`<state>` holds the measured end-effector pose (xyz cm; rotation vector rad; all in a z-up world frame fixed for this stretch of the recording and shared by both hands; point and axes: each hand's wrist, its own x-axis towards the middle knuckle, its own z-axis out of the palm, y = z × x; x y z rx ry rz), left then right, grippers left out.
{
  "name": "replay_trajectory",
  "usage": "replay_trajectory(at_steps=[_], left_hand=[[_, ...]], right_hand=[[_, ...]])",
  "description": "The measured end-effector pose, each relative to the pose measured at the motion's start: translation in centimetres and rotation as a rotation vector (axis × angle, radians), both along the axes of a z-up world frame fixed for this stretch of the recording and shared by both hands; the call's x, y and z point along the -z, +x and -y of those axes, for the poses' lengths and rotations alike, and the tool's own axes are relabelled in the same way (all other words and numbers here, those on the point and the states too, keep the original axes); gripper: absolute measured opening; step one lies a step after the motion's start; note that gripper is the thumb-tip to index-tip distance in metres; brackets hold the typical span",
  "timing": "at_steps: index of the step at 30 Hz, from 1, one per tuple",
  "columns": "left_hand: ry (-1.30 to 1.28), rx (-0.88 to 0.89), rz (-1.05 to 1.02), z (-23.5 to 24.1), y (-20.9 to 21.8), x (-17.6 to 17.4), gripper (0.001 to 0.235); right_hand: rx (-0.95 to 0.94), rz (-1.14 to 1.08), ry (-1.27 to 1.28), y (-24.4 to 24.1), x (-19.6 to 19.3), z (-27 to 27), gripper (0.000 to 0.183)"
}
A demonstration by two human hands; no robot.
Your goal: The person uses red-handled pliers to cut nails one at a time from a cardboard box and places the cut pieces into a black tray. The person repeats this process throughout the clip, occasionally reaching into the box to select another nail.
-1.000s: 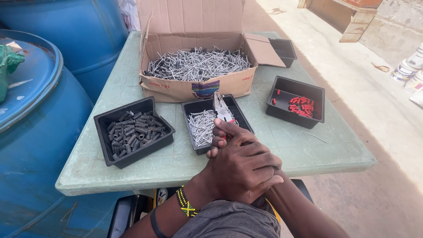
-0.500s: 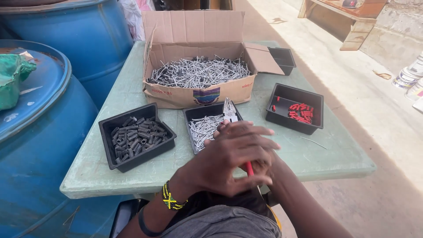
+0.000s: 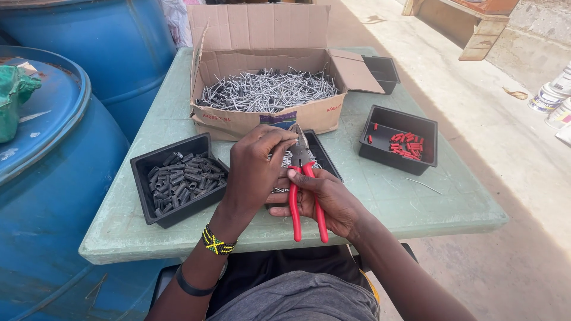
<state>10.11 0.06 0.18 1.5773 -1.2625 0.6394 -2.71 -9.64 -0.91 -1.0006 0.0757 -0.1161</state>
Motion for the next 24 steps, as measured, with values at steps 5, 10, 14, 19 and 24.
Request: replay_trajectory(at_steps=[5,10,14,19,24], left_hand=[[-0.066,0.025,-0.274,-0.3,-0.6,-0.9,0.009],[-0.124,0.117,-0.585,-0.7,-1.6,-1.7,0.005],[-0.235,0.252,-0.792,0.2,-0.5,-0.7,0.008],[-0.331,0.393,-0.877,0.4,0.4,-0.2,0.02],[-0.152,0.097,-0.532,-0.7,0.6,-1.2,0.019]], right_hand=[[-0.068,0.034,0.033,-0.8,-1.5,-0.5,0.045],[-0.128,0.054,0.067,-1.1,-2.6,-0.5,0.05],[-0.168,0.056,0.105,-0.4,-0.7,1.0,0.051],[-0.264,0.029,0.126,0.2,0.7,2.0,0.055],[-0.302,0.074,0.136,-0.4,-0.8,1.0,0.061]])
